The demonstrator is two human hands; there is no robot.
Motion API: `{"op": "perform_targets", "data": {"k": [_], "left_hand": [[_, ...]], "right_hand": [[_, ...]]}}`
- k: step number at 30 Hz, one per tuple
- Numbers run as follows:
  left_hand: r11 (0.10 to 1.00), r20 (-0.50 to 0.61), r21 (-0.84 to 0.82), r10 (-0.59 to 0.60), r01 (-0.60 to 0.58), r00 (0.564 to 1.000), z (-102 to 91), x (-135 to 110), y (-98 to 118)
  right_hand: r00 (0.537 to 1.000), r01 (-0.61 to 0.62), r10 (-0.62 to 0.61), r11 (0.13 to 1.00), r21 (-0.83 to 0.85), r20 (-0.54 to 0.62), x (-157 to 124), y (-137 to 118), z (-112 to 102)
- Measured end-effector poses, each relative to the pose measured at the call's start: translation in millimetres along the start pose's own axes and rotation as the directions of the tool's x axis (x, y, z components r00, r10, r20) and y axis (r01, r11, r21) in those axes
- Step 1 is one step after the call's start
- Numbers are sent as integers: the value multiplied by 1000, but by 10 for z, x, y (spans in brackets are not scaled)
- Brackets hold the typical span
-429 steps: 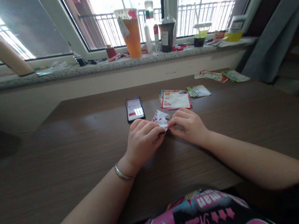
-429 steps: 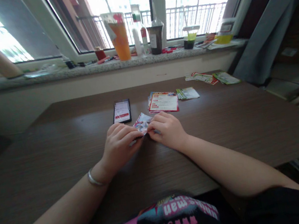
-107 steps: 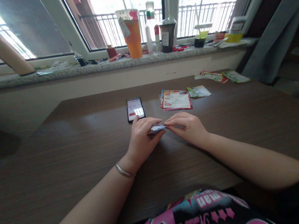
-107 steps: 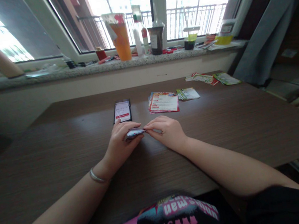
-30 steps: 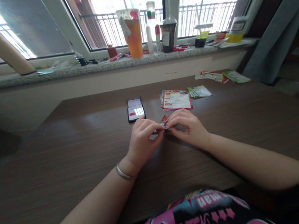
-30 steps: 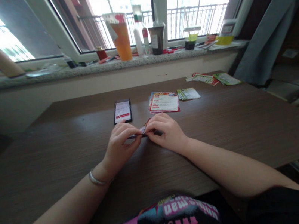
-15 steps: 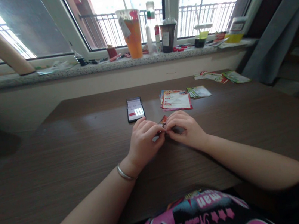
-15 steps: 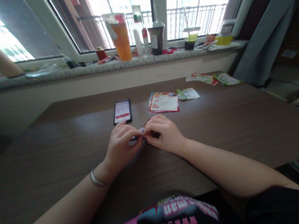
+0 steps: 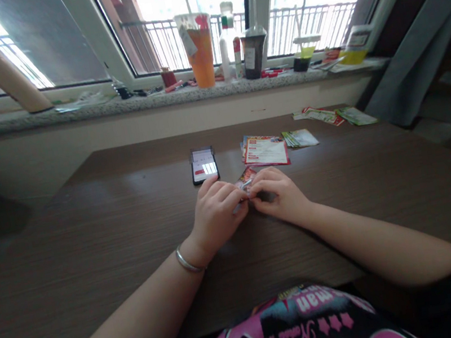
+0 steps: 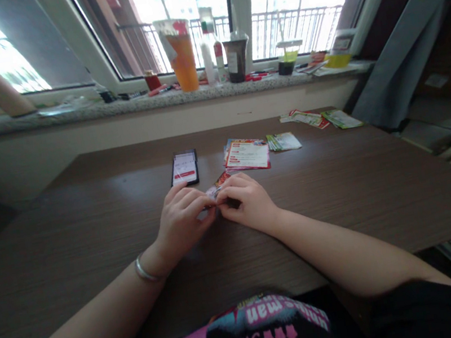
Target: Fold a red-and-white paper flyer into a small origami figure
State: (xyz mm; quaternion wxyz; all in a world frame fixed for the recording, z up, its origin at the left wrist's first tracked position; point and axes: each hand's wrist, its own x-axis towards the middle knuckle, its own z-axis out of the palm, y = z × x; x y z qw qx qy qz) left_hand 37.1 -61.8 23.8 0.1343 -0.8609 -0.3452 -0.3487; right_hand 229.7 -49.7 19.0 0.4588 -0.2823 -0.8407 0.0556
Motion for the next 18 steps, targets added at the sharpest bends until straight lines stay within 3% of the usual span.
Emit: {"op": "perform_targets", "data": {"k": [7, 18], "left_hand": [[998, -85, -58, -25, 20, 996, 4, 25, 23], [994, -111, -91, -71, 61, 991, 49, -12, 4]], "right_hand": [[1000, -1, 1, 1000, -30, -18, 23, -46, -8], [999, -44, 44, 992, -119, 4, -9, 81, 29]]}}
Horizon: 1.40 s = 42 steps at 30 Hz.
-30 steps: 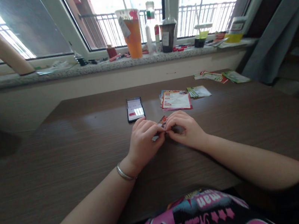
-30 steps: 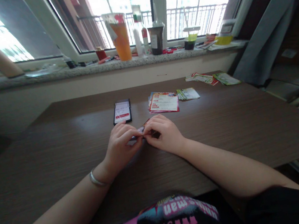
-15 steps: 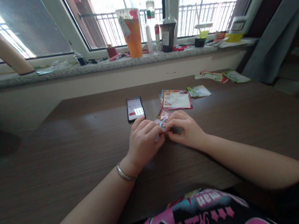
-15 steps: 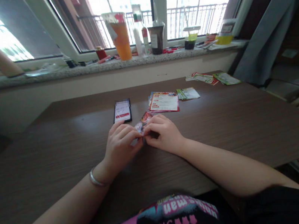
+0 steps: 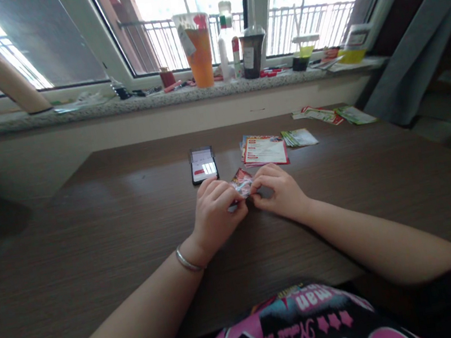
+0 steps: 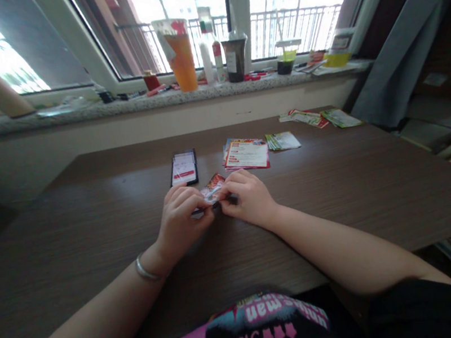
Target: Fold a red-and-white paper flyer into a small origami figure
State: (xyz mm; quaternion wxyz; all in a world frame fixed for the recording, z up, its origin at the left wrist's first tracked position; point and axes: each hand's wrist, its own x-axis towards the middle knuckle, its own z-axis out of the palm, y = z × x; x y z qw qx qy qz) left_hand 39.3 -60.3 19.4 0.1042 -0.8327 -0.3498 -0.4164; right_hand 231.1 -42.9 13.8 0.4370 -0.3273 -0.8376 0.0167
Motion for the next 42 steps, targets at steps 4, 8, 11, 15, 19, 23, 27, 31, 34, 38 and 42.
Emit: {"op": "perform_targets", "data": {"k": [4, 8, 11, 15, 19, 23, 27, 31, 34, 38, 42], "left_hand": [[1000, -8, -6, -3, 3, 1000, 15, -1, -15], [1000, -12, -10, -9, 9, 1000, 15, -5, -22], [1000, -12, -9, -19, 19, 1000, 12, -9, -27], [1000, -12, -14, -9, 9, 1000, 12, -6, -34], [1000, -10, -17, -11, 10, 1000, 12, 3, -38], [999, -18, -34, -17, 17, 1000, 6, -3, -51], [996, -21, -67, -60, 59, 998, -3, -23, -73], [995, -19, -73, -62, 61, 998, -4, -28, -75], [997, 3, -62, -41, 41, 999, 3, -21, -62], [1000, 14, -26, -3, 3, 1000, 14, -18, -55], [1000, 48, 7, 24, -25, 999, 12, -19, -59]], "right_hand": [[1000, -1, 1, 1000, -22, 27, -9, 51, 8], [999, 1, 1, 999, -45, 37, -8, 63, -5], [999, -6, 8, 999, -53, 41, -8, 78, -13], [999, 0, 3, 998, -58, 50, -6, 93, -16], [999, 5, -2, 998, -66, 54, -8, 94, -13], [999, -2, 4, 999, -37, 52, -30, 136, -2], [998, -47, 48, 999, -11, 30, -64, 209, 11], [998, -63, 63, 998, -3, -17, -68, 195, -5], [1000, 9, -9, 1000, -11, 3, -53, 123, -32], [999, 44, -44, 997, -69, 11, -34, 50, -48], [999, 32, -29, 993, -117, 30, -33, 44, -44]]}}
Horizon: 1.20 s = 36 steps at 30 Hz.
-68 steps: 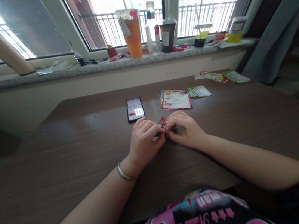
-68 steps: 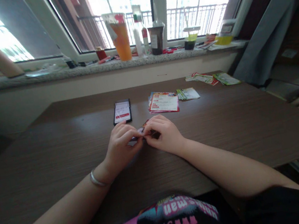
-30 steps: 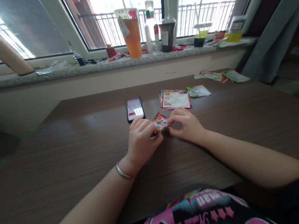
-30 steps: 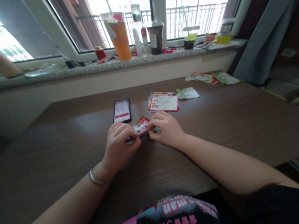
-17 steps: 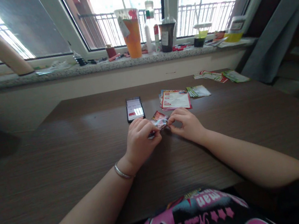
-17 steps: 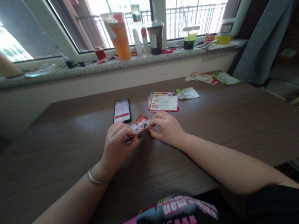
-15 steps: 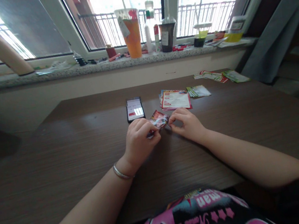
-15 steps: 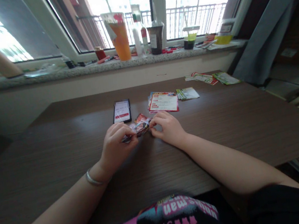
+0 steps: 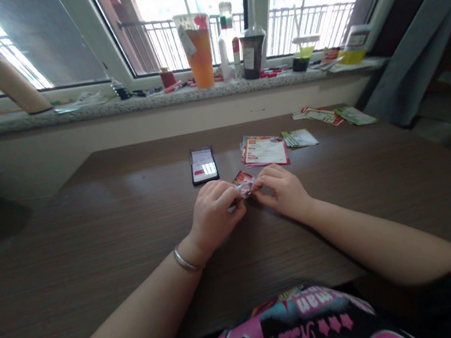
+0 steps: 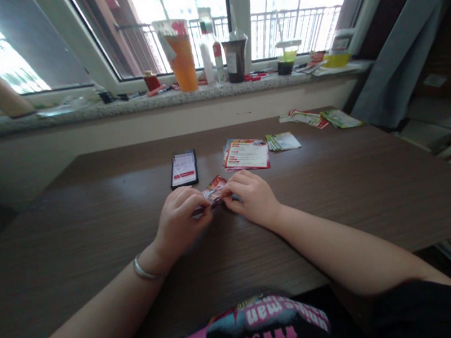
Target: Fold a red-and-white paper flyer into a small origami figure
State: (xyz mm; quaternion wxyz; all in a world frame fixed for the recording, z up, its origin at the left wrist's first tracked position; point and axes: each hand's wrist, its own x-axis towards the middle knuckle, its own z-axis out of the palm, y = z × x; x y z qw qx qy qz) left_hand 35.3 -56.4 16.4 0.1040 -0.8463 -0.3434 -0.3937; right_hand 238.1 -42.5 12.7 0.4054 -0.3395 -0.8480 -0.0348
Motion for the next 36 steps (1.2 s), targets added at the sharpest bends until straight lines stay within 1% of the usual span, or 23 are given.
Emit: {"op": "perform_targets", "data": {"k": [3, 6, 14, 26, 31, 34, 36], "left_hand": [[999, 37, 21, 30, -31, 999, -13, 2, 6], [998, 47, 40, 39, -41, 998, -26, 5, 17], [998, 62, 59, 25, -29, 998, -4, 6, -2], [998, 131, 58, 20, -28, 991, -8, -2, -46], [998, 162, 59, 21, -31, 987, -3, -14, -55], [996, 144, 73, 37, -48, 989, -14, -13, -54], [994, 115, 85, 55, -65, 992, -26, -10, -52]], "right_hand": [[999, 29, -28, 999, -28, 34, -4, 2, 0], [997, 43, -40, 998, -39, 58, -2, -9, -6], [994, -34, 36, 999, -22, 106, 9, 14, 17], [984, -48, 51, 999, -22, 169, 0, 46, 14], [985, -23, 35, 997, -67, 170, -4, 48, 9], [988, -20, 31, 997, -77, 150, -8, 43, 7], [991, -33, 40, 998, -56, 125, -12, 48, 6]]}}
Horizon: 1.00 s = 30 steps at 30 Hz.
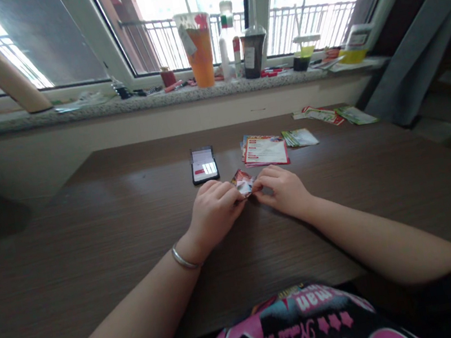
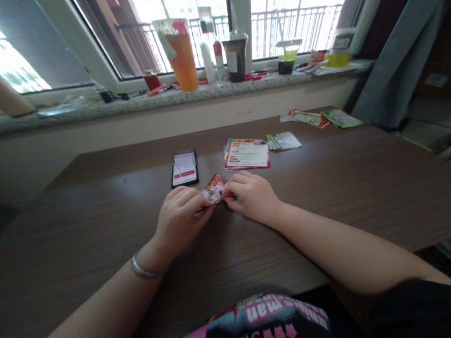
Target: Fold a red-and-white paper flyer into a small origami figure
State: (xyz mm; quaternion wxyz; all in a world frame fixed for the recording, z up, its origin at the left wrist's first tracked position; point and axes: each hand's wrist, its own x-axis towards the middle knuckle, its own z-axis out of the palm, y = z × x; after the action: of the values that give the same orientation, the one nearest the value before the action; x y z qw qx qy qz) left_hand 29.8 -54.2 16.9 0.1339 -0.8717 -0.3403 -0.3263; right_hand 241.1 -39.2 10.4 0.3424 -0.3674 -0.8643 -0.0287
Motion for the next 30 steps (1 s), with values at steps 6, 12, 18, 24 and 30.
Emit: {"op": "perform_targets", "data": {"k": [6, 12, 18, 24, 30], "left_hand": [[998, -67, 47, 38, -35, 997, -34, 2, -1], [995, -69, 73, 77, -72, 995, -66, 17, 17], [995, -49, 37, 92, -90, 995, -58, 16, 27], [996, -20, 29, 89, -89, 996, -36, -9, 5], [999, 12, 32, 37, -37, 999, -35, 0, -71]], "right_hand": [[987, -113, 123, 988, 104, -103, -6, 54, -17], [995, -4, 13, 996, 88, -98, -17, 17, -33], [998, 16, -15, 1000, 22, -54, -16, -43, -33], [1000, 20, -19, 1000, 16, -23, -4, -66, -46], [999, -11, 12, 999, 41, -34, -16, -47, -29]]}}
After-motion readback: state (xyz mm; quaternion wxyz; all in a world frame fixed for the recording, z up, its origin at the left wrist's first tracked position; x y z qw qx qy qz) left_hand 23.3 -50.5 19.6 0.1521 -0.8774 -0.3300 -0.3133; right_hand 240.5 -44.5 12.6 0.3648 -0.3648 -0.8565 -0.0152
